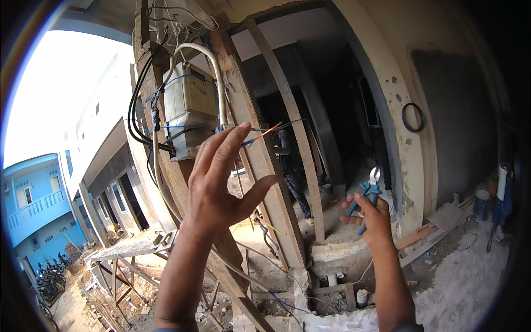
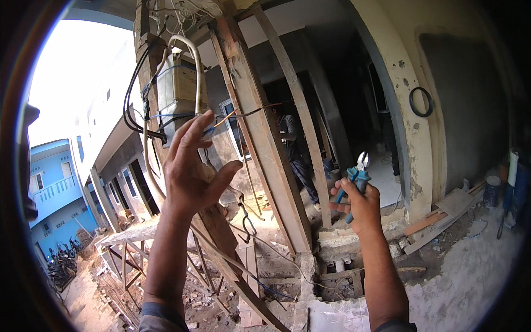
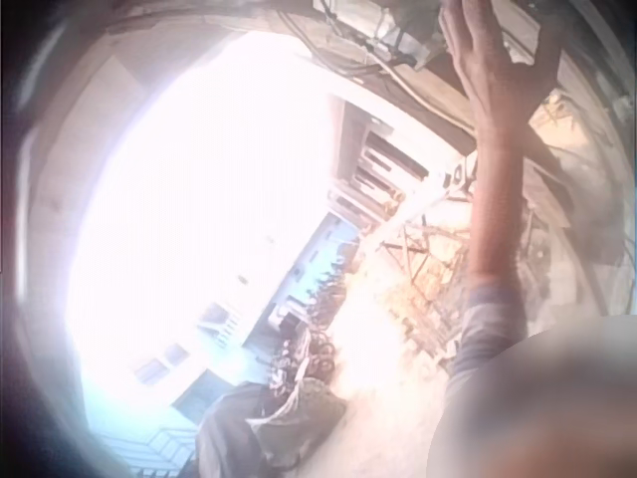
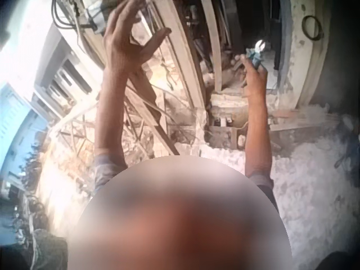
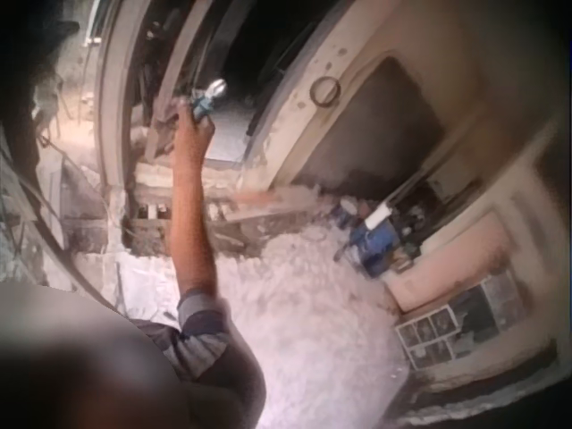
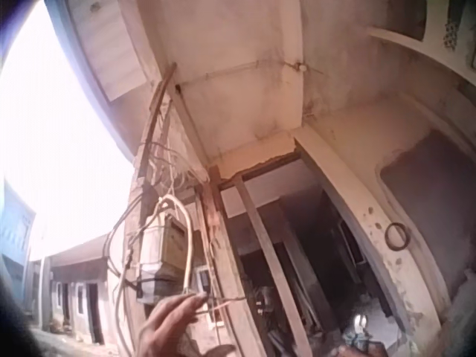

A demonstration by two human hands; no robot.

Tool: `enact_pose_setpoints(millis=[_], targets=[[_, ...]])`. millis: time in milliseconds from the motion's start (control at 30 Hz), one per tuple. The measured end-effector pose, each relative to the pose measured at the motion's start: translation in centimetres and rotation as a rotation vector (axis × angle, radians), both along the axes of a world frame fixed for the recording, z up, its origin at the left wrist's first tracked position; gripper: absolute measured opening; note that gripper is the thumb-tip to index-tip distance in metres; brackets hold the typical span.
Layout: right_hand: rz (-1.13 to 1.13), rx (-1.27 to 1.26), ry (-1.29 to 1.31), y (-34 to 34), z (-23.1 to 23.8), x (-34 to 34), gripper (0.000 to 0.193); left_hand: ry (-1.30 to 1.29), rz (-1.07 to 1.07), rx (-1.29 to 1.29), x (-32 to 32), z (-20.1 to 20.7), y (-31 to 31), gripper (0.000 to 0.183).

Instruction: The person strips insulation from multiple wires using pliers and a screwdriver, then twists the exposed conductors together. The person works on a junction box mounted on a wooden post in a construction area.

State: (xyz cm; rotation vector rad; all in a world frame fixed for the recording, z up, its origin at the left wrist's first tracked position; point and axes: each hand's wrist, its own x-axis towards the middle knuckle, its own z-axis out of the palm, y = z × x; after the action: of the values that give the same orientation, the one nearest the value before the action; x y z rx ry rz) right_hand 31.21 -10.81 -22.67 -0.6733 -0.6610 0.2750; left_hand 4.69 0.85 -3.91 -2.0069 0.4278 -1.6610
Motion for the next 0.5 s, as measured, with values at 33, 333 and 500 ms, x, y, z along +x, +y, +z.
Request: enact_pose_setpoints(millis=[33, 333, 500], targets=[[0.009, -0.081, -0.001, -0.8, -2.7, 0.7, 0.013, -0.04, -0.026, -0.052, -1.4, -0.6, 0.2, 0.073], [-0.046, -0.627, 0.364, -6.0, -28.4, 1.1, 0.011, -0.319, 0.157, -0.117, -11.3, -9.2, 2.2, 0.027], [-0.033, -0.842, 0.444, -8.7, -37.1, -0.1, 0.012, -0.388, 0.165, -0.406, -12.0, -15.9, 3.5, 0.024]])
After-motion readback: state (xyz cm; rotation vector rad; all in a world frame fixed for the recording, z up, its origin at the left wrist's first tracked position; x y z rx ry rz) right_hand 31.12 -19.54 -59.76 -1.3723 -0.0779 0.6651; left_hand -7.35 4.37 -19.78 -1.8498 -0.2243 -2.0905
